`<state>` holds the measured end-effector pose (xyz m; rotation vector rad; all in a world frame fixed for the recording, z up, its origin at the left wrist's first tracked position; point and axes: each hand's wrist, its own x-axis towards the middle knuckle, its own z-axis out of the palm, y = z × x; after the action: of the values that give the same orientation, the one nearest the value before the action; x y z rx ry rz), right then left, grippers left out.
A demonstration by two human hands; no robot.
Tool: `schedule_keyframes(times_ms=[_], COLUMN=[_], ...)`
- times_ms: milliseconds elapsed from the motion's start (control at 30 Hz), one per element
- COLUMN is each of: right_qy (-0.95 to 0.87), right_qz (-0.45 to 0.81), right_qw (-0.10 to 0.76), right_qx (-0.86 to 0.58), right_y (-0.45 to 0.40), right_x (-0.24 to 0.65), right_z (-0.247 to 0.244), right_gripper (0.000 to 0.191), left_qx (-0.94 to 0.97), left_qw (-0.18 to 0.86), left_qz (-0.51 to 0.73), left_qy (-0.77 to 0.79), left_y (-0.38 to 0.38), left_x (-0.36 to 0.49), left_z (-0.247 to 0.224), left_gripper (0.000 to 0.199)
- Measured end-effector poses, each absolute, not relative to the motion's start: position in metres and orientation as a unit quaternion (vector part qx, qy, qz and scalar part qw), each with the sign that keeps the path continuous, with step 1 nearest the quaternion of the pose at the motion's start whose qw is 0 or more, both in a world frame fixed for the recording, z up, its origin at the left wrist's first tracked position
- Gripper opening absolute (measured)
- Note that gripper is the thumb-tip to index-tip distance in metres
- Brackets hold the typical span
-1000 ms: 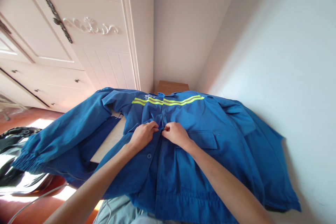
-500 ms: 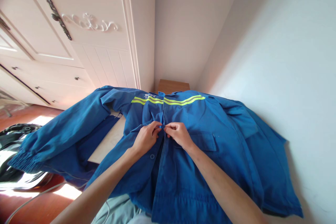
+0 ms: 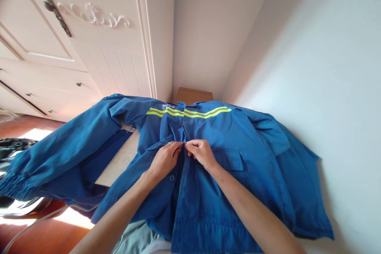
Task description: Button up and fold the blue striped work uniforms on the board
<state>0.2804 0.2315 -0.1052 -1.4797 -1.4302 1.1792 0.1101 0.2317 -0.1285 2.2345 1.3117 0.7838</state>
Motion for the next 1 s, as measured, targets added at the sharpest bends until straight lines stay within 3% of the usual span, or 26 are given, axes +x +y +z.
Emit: schedule_keyframes(times_ms=[567, 800, 1000], right_qy=[-0.568, -0.557, -0.548], right_qz=[0.449, 0.467, 0.507], right_qw=[0.381, 0.378, 0.366], right_qx=[-0.575, -0.573, -0.556], right_y=[0.2285, 0.2286, 0.2311], right_x=[0.2788, 0.2787, 0.2813], right_z=[-0.1078, -0.1045, -0.1059], right_gripper=[0.027, 0.024, 0.034], left_qx=[0.778, 0.716, 0.671], left_qw=[0.21, 0.278, 0.337], left_qz=[0.276, 0.365, 0.417], left_qy=[0.523, 0.526, 0.512], left_y=[0.2309, 0.2303, 0.2302], left_x=[0.1103, 0.1139, 0.115], left_z=[-0.1238, -0.1296, -0.1323], left_gripper=[0.023, 0.007, 0.014])
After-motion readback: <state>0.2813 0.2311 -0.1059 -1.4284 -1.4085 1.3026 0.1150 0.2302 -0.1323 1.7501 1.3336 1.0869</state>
